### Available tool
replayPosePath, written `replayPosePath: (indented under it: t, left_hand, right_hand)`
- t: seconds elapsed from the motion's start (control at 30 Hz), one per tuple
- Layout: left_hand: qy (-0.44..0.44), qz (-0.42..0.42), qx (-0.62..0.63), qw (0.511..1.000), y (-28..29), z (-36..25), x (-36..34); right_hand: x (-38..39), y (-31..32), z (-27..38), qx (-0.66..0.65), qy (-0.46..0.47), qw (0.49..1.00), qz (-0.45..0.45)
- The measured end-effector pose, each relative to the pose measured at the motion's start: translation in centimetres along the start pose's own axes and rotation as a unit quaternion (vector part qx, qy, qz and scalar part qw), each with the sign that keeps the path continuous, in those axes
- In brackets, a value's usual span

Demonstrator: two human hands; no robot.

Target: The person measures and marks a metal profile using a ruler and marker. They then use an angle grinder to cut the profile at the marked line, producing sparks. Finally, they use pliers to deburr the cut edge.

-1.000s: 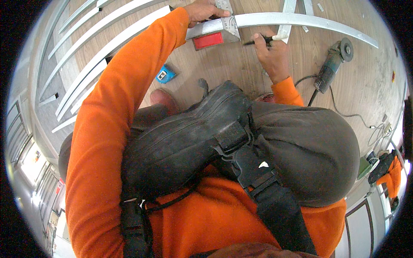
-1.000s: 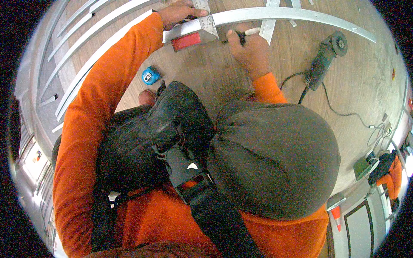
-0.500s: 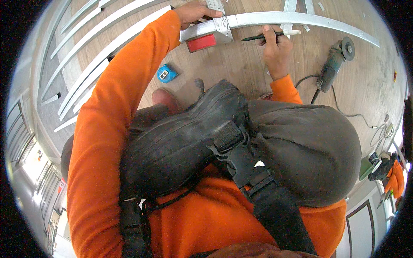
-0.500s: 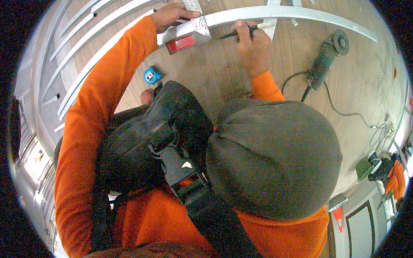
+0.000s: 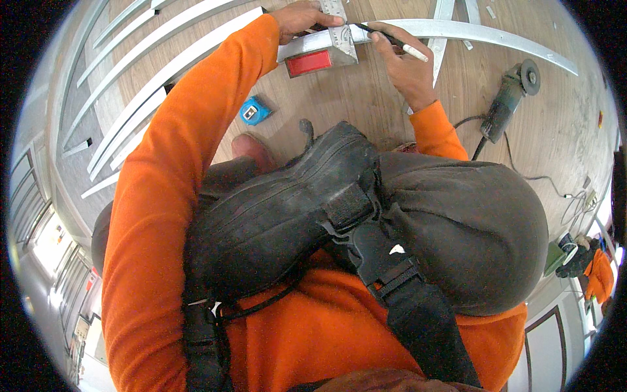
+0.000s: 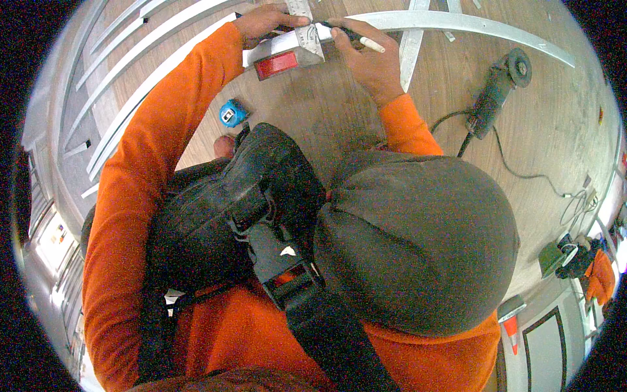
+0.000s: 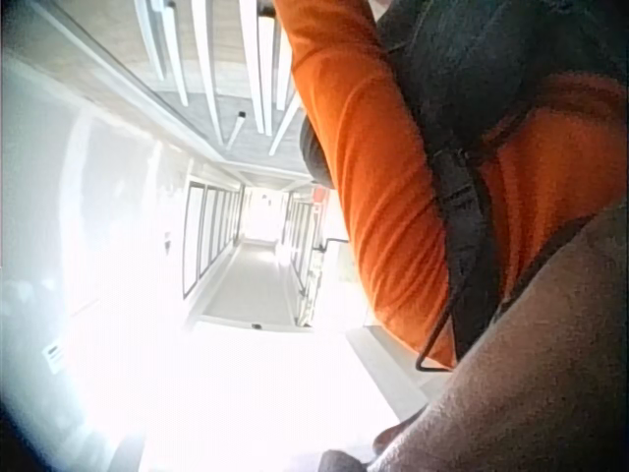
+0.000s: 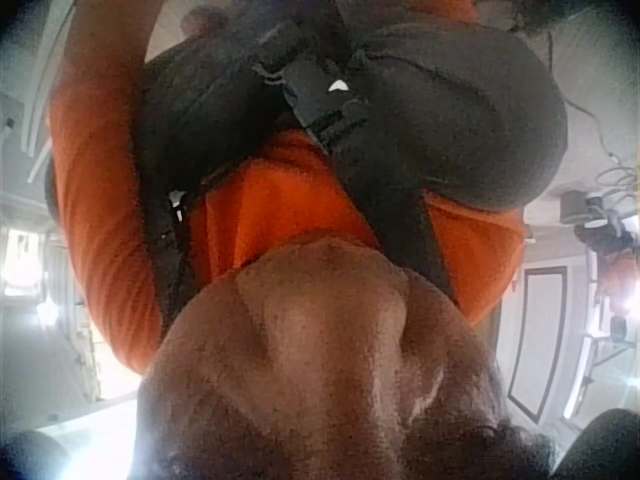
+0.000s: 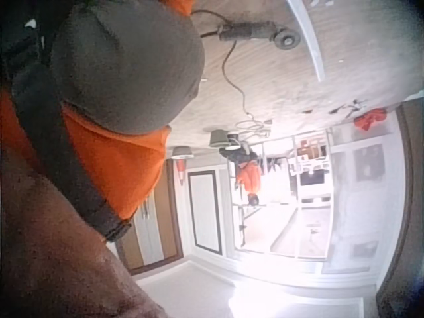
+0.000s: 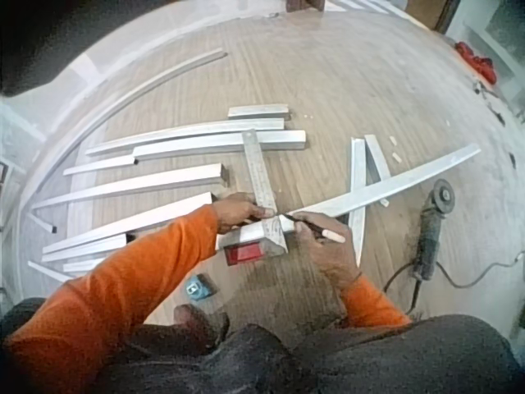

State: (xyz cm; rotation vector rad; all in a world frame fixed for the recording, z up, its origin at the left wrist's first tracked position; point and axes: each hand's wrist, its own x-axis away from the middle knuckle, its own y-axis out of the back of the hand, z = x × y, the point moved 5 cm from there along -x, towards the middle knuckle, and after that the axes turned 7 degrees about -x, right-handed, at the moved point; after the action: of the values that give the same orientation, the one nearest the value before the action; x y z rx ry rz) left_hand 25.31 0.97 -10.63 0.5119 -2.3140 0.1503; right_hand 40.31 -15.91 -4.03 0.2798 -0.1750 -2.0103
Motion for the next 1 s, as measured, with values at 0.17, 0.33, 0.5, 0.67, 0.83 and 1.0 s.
replayPosePath:
  t: [0.17, 0.33, 0.5, 0.67, 0.83, 1.0]
  left_hand:
    - [0.01, -0.016, -0.009, 1.0, -0.4, -1.1, 0.9]
    - [0.025, -0.011, -0.013, 1.0, -0.4, -1.3, 1.2]
    - [0.013, -0.02, -0.018, 1.0, -0.3, -1.2, 1.0]
    - [0.019, -0.013, -0.003, 1.0, 0.1, -0.4, 0.4]
    - [0.021, -0.018, -0.03, 0.999, 0.2, -0.7, 0.5]
    - [0.054, -0.039, -0.039, 0.997, 0.2, -1.6, 2.1]
  right_hand:
    - [-0.5, -0.6, -0.6, 0.004, -0.013, 0.999, 0.036]
    - [-0.8, -0.9, -0.6, 0.023, 0.009, 0.999, 0.041]
    - [0.4, -0.2, 0.2, 0.067, -0.018, 0.997, 0.045]
    - [2.1, 0.1, -0.8, 0.089, -0.02, 0.993, 0.073]
    - [3.5, 0.3, -1.9, 0.136, -0.16, 0.974, 0.086]
    - [4.7, -0.9, -4.6, 0.066, -0.191, 0.977, 0.064]
